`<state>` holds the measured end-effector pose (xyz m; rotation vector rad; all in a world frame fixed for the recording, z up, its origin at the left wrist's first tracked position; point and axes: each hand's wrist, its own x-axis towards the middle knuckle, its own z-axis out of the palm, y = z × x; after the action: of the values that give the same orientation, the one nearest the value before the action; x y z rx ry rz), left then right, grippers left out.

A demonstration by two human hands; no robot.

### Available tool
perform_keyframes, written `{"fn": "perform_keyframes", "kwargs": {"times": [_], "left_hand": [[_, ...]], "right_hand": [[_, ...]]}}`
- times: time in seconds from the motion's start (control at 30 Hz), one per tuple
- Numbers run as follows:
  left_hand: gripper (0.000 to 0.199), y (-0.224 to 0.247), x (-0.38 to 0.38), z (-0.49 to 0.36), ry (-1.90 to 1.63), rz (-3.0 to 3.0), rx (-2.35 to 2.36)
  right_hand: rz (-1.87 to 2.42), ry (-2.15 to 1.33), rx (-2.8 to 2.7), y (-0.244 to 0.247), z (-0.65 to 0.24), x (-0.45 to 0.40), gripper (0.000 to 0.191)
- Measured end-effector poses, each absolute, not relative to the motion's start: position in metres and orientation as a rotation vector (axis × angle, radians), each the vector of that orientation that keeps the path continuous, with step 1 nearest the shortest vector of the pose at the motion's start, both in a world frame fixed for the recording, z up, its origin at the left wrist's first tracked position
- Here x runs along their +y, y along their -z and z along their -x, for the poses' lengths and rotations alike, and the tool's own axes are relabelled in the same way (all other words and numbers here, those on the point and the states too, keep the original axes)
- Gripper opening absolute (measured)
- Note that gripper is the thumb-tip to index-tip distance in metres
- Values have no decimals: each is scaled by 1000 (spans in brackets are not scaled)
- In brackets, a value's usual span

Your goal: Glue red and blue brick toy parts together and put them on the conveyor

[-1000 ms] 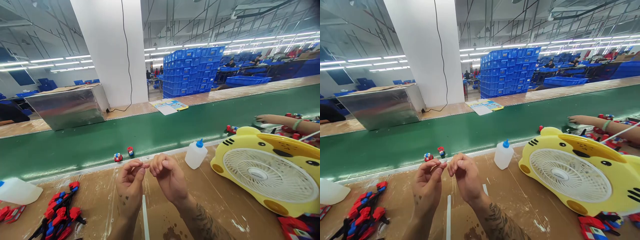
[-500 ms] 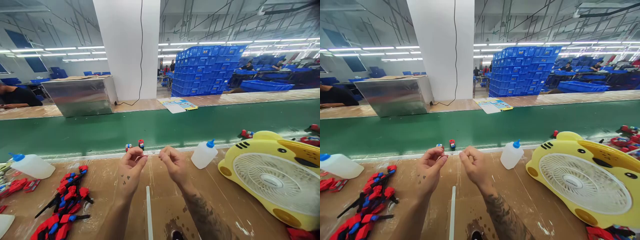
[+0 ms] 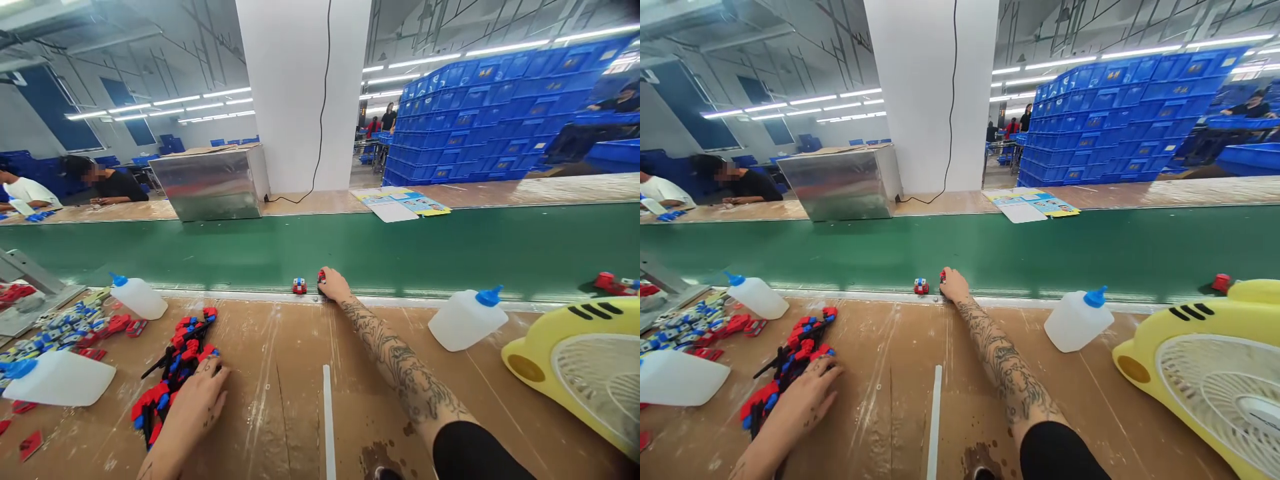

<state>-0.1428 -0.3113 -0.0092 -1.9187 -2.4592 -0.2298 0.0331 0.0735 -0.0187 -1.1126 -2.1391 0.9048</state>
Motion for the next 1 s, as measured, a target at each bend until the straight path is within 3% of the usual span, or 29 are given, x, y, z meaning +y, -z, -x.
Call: {"fn": "perform_keyframes", "kwargs": {"times": [0.13, 0.3, 0.43, 0.53, 0.8, 1.0], "left_hand": [[37, 9, -321, 140, 152, 1997, -2330], [43, -4, -324, 155, 29, 1828, -2459], [40, -8, -323, 152, -44, 1993, -2552], [33, -5, -320, 136, 83, 2104, -2475], [46, -8, -314, 78, 342, 2667, -2111], [40, -5, -321, 55, 390, 2161, -2429]], "right_hand": [[979, -965, -2124, 10, -49, 73, 27], [840, -1175, -2021, 11, -122, 24, 32], [823, -1844, -1484, 20, -191, -10, 47], [816, -2076, -1180, 27, -225, -31, 57], [747, -2202, -1029, 41, -239, -73, 58], [633, -2159, -1047, 51, -241, -70, 53]]}}
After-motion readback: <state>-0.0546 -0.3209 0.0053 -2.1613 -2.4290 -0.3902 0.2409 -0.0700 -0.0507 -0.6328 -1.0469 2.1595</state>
